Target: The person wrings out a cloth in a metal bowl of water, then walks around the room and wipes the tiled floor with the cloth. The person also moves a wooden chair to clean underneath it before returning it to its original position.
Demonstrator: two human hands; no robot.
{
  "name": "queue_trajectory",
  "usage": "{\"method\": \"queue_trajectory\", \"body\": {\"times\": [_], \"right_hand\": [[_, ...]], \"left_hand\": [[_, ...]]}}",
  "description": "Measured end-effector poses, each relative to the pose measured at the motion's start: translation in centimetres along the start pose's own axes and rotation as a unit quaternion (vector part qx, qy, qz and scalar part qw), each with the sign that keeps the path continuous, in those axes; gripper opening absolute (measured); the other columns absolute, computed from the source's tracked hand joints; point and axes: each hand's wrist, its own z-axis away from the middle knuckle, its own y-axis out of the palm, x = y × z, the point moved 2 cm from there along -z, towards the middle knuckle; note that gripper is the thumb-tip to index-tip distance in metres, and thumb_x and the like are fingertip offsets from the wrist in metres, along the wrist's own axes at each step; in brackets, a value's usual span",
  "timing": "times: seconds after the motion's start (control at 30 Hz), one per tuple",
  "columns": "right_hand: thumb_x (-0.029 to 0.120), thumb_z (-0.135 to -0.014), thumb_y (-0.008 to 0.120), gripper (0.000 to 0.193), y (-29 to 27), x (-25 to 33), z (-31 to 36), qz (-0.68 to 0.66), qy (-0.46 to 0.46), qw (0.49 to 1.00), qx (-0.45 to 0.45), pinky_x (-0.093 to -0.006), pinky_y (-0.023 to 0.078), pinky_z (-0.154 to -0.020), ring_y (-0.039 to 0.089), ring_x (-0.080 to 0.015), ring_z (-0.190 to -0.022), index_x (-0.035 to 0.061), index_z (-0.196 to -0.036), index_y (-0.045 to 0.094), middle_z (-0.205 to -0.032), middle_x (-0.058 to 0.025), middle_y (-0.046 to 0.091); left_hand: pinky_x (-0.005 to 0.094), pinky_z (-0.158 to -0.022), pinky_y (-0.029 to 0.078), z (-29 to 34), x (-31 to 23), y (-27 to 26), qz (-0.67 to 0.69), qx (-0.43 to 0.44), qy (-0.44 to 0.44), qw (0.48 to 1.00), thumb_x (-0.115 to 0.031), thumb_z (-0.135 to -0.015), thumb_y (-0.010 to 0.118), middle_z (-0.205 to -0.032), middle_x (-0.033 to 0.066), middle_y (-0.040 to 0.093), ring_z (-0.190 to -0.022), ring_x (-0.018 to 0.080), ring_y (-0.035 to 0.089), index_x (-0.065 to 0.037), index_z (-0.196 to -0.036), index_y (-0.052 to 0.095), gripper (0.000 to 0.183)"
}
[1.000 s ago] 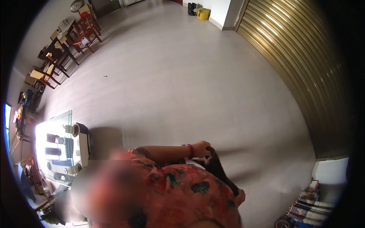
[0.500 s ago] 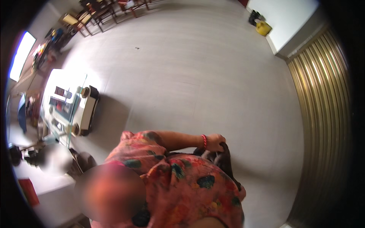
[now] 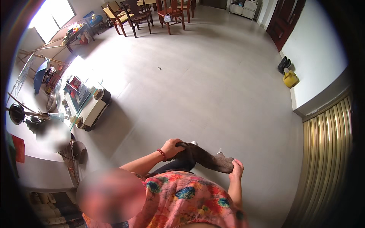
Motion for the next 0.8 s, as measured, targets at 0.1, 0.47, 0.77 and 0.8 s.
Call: {"method": "queue_trajectory", "body": {"times": [0.1,0.47,0.77,0.8], "right_hand": [[0.003,-0.072,0.063,0.027,4.2,2.8,-4.4,0.028,-0.003,0.999,0.017,-0.0343,0.045,-0.082,0.054,-0.021,-0.09,-0.001,-0.098,0.057,-0.096,-0.0091,0.057],[0.002,-0.076,0.057,0.026,13.6,14.2,-17.3,-0.022,0.015,0.999,-0.035,-0.0424,0.047,-0.083,0.054,-0.0285,-0.095,-0.0011,-0.101,0.056,-0.104,-0.0144,0.056],[0.001,-0.07,0.058,0.026,21.7,17.6,-35.4,-0.06,0.074,0.995,-0.039,-0.0398,0.047,-0.081,0.054,-0.0262,-0.091,-0.0004,-0.096,0.057,-0.096,-0.0112,0.057],[0.001,-0.069,0.058,0.026,23.6,18.1,-37.2,-0.052,0.079,0.995,-0.032,-0.0396,0.047,-0.08,0.054,-0.0258,-0.09,-0.0002,-0.095,0.057,-0.096,-0.0109,0.057]], "left_hand": [[0.0327,-0.074,0.05,-5.5,0.3,-1.3,0.009,0.005,-0.018,1.0,-0.02,-0.076,0.066,-0.088,0.0153,0.066,-0.081,0.0235,0.063,0.0,-0.1,0.062,0.032],[0.0309,-0.072,0.051,-27.4,-9.2,-4.3,0.088,0.009,0.075,0.993,-0.015,-0.076,0.064,-0.087,0.0122,0.066,-0.079,0.0207,0.064,0.0,-0.101,0.061,0.029],[0.0344,-0.071,0.05,-44.8,-11.8,-6.5,0.008,-0.039,0.05,0.998,-0.019,-0.075,0.065,-0.083,0.0151,0.066,-0.08,0.0249,0.064,-0.002,-0.097,0.063,0.028],[0.0342,-0.072,0.05,-46.0,-12.3,-7.4,0.013,-0.034,0.03,0.999,-0.019,-0.075,0.065,-0.084,0.0151,0.066,-0.081,0.0248,0.064,-0.002,-0.098,0.063,0.028]]}}
